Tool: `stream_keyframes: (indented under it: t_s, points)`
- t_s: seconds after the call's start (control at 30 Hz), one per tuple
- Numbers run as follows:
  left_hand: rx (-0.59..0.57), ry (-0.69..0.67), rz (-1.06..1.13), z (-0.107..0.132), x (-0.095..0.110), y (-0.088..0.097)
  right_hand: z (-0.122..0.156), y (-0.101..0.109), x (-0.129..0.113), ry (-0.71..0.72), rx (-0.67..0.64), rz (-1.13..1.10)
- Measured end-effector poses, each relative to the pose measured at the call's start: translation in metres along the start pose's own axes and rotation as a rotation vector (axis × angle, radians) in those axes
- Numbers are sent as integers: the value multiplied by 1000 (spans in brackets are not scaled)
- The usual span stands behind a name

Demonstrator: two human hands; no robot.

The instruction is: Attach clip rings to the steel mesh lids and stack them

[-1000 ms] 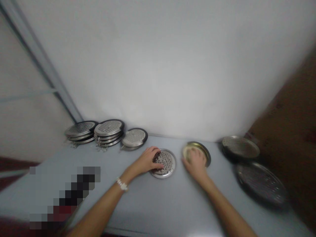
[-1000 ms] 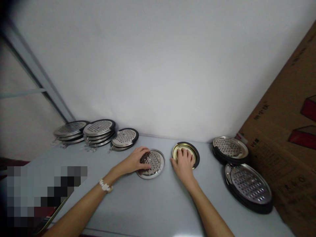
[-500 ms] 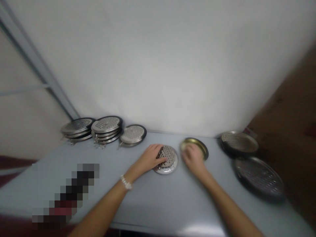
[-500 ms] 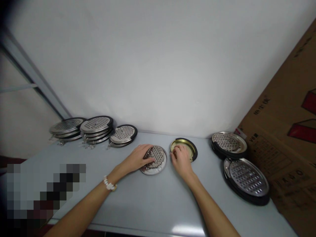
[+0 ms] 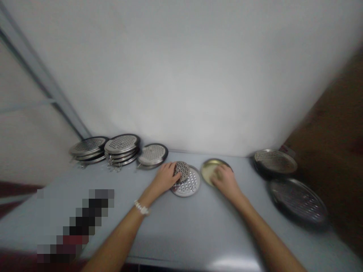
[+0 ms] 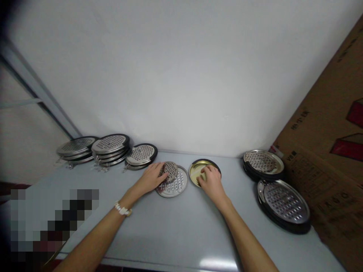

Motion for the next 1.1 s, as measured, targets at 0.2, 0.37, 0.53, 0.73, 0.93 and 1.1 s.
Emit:
stream_keyframes:
  t_s: [0.2,0.37,0.53,0.73,0.93,1.1]
  points:
    - [21,-7,-5,-1,-2,-3,5,7,5,-12,-36,117]
    - [12,-3,9,-3,-3,-5,13,8,9,-140,-173,262]
    - [8,2,56,-2,-4,-3,8,14,24,-206,-138,238]
    - [27,24,55,-2,-10,1,-1,27,49,-352,-14,272]
    - [14,32,52,-1,-14,0,-7,31,40,-266,-7,89]
    - [-4,5,80,1,-13,0,-8,33,23,-174,10,-94]
Point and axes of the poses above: each hand's wrist, its own z-axis away from the middle knuckle, its own y-axis out of the back of the hand, x = y × z, the point moved 1 cm from there along -z, towards the middle knuckle, and after that the axes turned 3 degrees about y, right-handed, at the moved point
